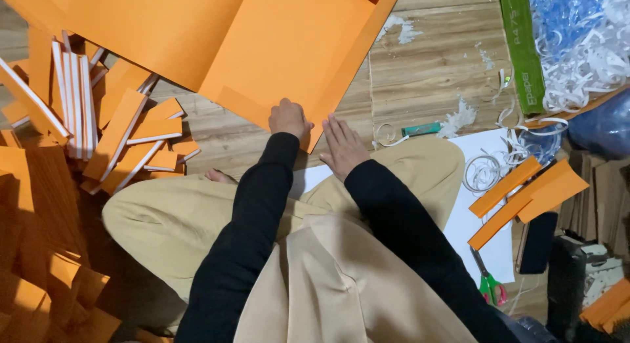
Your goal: Assembling orange cardstock folders by folding edges and applying adhesive strips
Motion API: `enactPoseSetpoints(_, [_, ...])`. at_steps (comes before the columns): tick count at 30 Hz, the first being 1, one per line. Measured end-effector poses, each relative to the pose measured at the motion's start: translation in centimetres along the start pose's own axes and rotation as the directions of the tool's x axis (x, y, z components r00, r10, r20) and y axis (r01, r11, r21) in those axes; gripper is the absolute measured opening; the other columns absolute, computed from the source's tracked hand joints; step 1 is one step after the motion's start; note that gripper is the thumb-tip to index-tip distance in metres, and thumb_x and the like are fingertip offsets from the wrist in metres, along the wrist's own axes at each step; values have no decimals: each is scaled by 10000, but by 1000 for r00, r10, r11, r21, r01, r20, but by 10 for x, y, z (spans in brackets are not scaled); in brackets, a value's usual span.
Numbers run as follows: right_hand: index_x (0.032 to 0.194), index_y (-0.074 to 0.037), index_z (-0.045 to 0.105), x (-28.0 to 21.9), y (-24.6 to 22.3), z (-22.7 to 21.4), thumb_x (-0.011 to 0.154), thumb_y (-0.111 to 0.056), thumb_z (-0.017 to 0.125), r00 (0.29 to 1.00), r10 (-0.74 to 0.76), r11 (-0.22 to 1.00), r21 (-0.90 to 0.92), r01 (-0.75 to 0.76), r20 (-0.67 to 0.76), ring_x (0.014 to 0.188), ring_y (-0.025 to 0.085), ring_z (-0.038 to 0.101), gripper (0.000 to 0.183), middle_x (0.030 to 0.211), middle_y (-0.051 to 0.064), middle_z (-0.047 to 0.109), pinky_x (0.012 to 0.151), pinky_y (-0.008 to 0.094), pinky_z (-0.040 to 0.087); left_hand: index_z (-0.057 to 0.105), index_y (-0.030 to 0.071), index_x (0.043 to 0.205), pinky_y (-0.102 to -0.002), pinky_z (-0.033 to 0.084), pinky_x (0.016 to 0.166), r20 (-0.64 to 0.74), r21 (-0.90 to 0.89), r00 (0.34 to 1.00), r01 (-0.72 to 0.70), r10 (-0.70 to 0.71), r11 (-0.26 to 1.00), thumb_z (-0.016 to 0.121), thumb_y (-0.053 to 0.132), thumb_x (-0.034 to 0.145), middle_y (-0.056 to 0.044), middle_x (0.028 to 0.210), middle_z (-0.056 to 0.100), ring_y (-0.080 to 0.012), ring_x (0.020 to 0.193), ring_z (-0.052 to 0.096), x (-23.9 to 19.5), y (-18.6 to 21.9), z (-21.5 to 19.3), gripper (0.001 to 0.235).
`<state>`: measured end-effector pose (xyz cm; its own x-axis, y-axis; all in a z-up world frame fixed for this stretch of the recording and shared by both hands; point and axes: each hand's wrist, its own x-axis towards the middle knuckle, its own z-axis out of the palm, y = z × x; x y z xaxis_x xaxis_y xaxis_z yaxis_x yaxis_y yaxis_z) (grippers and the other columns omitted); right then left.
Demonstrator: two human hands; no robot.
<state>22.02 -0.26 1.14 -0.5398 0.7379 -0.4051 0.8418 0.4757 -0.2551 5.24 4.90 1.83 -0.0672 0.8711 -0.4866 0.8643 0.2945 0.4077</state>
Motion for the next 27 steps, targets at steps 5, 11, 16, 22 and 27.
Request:
enactPoseSetpoints(5, [1425, -89, 55, -16, -18, -14, 901, -454, 337, 994, -13, 993, -111, 26, 111, 1334, 299, 124, 698, 1475, 132, 31, 1033, 468, 232, 657, 41, 713, -475, 516, 734, 18, 36, 1000, 5, -5, 999, 751, 281, 694, -118, 814, 458, -347, 815, 540, 9, -4, 8, 258])
enactPoseSetpoints(11, [1417, -133, 116, -28, -37, -4, 908, -455, 330, 979, -29, 985, -159, 62, 202, 1337, 277, 102, 640, 1477, 109, 45, 1039, 488, 175, 663, 48, 726, -460, 505, 757, 28, 20, 999, 29, -30, 999, 736, 264, 708, -114, 826, 462, -345, 844, 542, 7, -2, 5, 228])
enactPoseSetpoints(16, [1379, -162, 215, -36, -45, -10, 912, -470, 265, 980, -94, 984, -131, 118, 178, 1329, 256, 157, 562, 1450, 94, 156, 1039, 507, 177, 668, 52, 752, -465, 501, 770, 49, 27, 998, 44, -45, 999, 736, 251, 712, -125, 854, 471, -355, 867, 542, 6, 0, 2, 215])
enactPoseSetpoints(22, [1347, -163, 235, -17, -23, -27, 934, -430, 288, 1000, 16, 994, 107, -13, -20, 1304, 237, 225, 494, 1398, 45, 264, 1026, 491, 243, 657, 56, 722, -454, 496, 780, 64, 28, 997, 27, -29, 999, 732, 253, 716, -123, 861, 463, -364, 883, 533, 1, 3, -1, 210])
enactPoseSetpoints(27, [1433, -105, 92, 16, -6, -64, 945, -433, 279, 991, 126, 992, 21, -125, -49, 1335, 300, 141, 617, 1490, 90, 86, 1058, 510, 154, 651, 75, 704, -453, 501, 775, 68, 36, 998, 13, -15, 999, 732, 265, 714, -105, 855, 453, -352, 878, 532, -2, 4, -6, 207])
